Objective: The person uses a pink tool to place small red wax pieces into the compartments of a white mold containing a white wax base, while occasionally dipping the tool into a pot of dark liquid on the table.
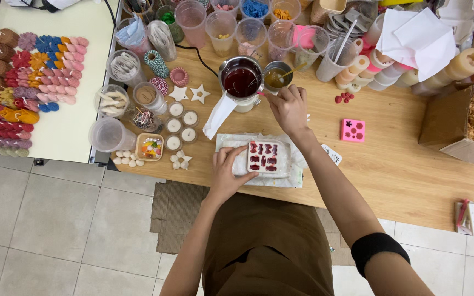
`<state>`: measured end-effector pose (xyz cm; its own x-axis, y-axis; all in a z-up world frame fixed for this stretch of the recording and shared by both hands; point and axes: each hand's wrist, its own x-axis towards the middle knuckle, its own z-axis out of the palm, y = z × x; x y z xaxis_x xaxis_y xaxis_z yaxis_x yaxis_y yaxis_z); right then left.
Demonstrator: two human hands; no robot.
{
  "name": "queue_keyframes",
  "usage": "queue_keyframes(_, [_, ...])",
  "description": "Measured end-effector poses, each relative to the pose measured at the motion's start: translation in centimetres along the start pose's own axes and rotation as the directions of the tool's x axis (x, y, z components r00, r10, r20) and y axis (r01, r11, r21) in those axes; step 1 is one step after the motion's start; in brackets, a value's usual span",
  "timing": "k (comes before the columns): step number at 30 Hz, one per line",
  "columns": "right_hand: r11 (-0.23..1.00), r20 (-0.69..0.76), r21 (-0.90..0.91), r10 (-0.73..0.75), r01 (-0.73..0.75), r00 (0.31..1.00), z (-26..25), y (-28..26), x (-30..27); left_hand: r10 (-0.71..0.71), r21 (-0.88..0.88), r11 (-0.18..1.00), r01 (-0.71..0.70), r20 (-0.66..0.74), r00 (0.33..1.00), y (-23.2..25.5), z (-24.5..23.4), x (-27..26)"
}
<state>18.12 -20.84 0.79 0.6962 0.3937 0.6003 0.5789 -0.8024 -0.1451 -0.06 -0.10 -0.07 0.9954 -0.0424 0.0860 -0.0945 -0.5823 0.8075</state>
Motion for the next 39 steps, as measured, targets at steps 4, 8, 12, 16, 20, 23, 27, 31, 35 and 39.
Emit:
queue_keyframes(4, [0.929,0.065,0.194,0.309,-0.315,0.949,1.1,0.3,0.7,0.003,0.006,1.0,-0.004,0.027,1.0,0.0,-0.1,0.1])
queue_keyframes(8, [0.581,0.339,0.32,0.668,-0.748,0.663,4.6,2.4,2.5,0.024,0.011,1.0,-0.024,0.007,1.0,-0.1,-0.1,0.1])
queue_keyframes(12, [0.501,0.447,0.18,0.725,-0.846,0.524,6.2,4.2,3.7,0.043,-0.003,0.999,-0.043,-0.014,0.999,0.0,-0.1,0.0])
queue_keyframes(16, [0.589,0.39,0.061,0.729,-0.806,0.562,6.4,4.5,4.3,0.025,-0.002,1.0,-0.025,0.0,1.0,0.0,-0.1,0.1])
queue_keyframes(20, [0.608,0.354,0.072,0.726,-0.791,0.59,5.8,5.1,4.0,0.025,-0.014,1.0,-0.025,-0.001,1.0,0.1,-0.1,0.1])
queue_keyframes(23, [0.592,0.367,0.074,0.732,-0.803,0.574,5.5,5.1,3.9,0.037,-0.018,0.999,-0.037,-0.02,0.999,0.1,0.0,0.0])
queue_keyframes(27, [0.575,0.418,0.128,0.708,-0.808,0.57,4.5,5.7,3.8,0.073,0.007,0.997,-0.072,-0.05,0.996,-0.1,0.0,0.0])
queue_keyframes(31, [0.498,0.414,0.483,0.594,-0.72,0.689,2.2,5.7,2.4,0.067,-0.008,0.998,-0.067,-0.027,0.997,-0.3,0.2,0.0])
queue_keyframes(35, [0.338,0.496,0.562,0.593,-0.755,0.635,-3.7,4.6,0.3,0.063,-0.025,0.998,-0.064,-0.027,0.998,-0.7,0.4,0.0])
queue_keyframes(39, [0.425,0.482,0.582,0.507,-0.694,0.715,-9.0,0.6,-3.3,0.083,-0.023,0.996,-0.084,-0.027,0.996,-0.6,0.2,-0.1])
